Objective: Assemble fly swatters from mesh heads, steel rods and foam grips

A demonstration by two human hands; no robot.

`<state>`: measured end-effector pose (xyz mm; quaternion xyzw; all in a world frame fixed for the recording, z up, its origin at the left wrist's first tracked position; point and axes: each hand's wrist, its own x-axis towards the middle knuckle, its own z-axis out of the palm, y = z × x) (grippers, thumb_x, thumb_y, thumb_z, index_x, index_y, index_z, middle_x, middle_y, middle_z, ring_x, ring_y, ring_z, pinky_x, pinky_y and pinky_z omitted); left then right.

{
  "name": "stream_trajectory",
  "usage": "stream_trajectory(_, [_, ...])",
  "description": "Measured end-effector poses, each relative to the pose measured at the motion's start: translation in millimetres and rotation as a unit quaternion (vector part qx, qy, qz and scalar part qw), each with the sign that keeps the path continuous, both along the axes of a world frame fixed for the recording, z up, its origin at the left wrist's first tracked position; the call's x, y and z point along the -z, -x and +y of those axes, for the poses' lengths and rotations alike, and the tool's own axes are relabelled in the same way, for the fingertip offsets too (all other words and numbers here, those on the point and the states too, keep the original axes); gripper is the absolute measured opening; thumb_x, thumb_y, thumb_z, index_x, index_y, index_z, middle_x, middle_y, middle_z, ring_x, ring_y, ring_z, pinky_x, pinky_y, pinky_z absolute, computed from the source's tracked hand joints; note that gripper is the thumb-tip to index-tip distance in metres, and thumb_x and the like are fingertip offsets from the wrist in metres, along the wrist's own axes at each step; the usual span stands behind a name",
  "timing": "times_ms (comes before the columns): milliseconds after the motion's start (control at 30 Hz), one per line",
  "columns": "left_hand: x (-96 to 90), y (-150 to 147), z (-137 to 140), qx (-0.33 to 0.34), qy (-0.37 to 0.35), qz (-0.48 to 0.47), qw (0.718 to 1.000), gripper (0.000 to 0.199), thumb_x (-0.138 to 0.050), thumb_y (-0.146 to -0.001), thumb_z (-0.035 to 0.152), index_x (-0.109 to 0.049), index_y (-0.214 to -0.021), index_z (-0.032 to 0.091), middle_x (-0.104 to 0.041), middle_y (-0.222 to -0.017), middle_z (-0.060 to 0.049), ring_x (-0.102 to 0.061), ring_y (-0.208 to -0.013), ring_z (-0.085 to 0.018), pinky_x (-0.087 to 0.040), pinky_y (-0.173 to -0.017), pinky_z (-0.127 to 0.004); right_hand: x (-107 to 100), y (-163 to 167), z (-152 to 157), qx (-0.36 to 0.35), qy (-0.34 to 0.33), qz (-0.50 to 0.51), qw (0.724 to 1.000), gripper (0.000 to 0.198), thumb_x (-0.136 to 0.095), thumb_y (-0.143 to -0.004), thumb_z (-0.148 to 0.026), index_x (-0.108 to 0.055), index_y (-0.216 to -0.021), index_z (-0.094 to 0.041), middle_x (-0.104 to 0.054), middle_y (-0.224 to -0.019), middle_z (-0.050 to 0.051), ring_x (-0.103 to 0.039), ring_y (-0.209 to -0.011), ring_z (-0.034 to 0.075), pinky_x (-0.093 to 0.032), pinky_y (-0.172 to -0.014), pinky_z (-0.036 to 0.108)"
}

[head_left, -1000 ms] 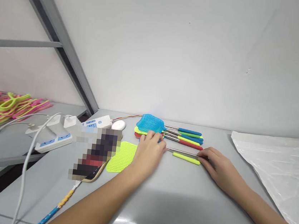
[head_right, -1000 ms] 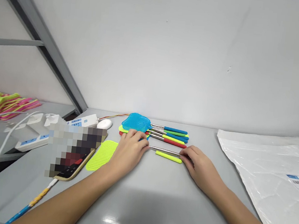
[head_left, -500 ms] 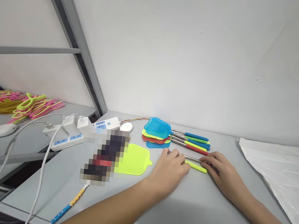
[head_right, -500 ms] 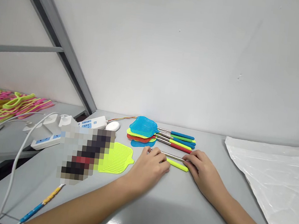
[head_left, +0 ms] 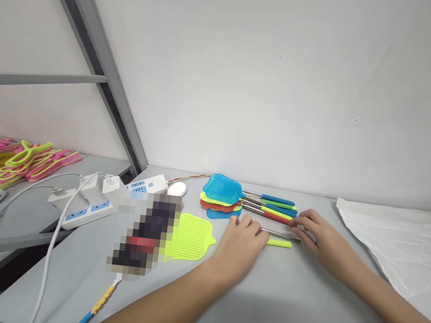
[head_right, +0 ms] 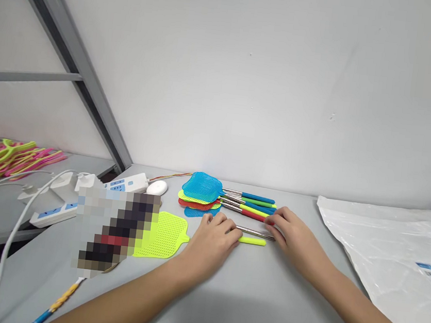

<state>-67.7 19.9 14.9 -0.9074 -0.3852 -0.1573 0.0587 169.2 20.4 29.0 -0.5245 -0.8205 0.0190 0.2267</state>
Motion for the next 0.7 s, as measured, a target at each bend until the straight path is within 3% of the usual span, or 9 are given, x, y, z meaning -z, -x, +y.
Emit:
stream_trajectory(133, [-0.3,2.5,-0.3,0.003,-0.002,0.002,1.0,0.013,-0.047,-0.095,0.021,-0.059,-0.091,0.02,-0.06,-0.092,-0.004,-0.047,-0.095,-0.023,-0.034,-0.074,-0.038,-11.0,14.9,26.1,-0.001,0.007,-0.034,0.999,0.023,-0.042,-0.096,-0.033,-0.063,-0.097,-0.025,-0.058,-0.098,0.005,-0.06,-0.078,0.017,-0.049,-0.067,0.032])
stream_trajectory(300, [-2.5,8.4,-1.3,0.011,0.009,0.005,1.0,0.015,-0.044,-0.096,0.021,-0.059,-0.093,0.021,-0.06,-0.093,-0.004,-0.046,-0.093,-0.022,-0.034,-0.073,-0.037,-6.2,43.1,59.9,-0.014,-0.018,-0.071,0.997,0.02,-0.045,-0.094,-0.029,-0.064,-0.09,-0.021,-0.058,-0.092,0.005,-0.058,-0.079,0.018,-0.046,-0.069,0.032])
stream_trajectory(700, [4.5,8.7,-3.3,0.015,-0.006,-0.001,1.0,0.016,-0.04,-0.097,0.022,-0.057,-0.096,0.02,-0.058,-0.093,-0.004,-0.046,-0.093,-0.023,-0.035,-0.078,-0.041,4.2,67.0,77.7,0.019,-0.021,-0.068,0.997,0.018,-0.05,-0.092,-0.032,-0.058,-0.08,-0.02,-0.057,-0.085,0.005,-0.055,-0.074,0.019,-0.039,-0.062,0.029])
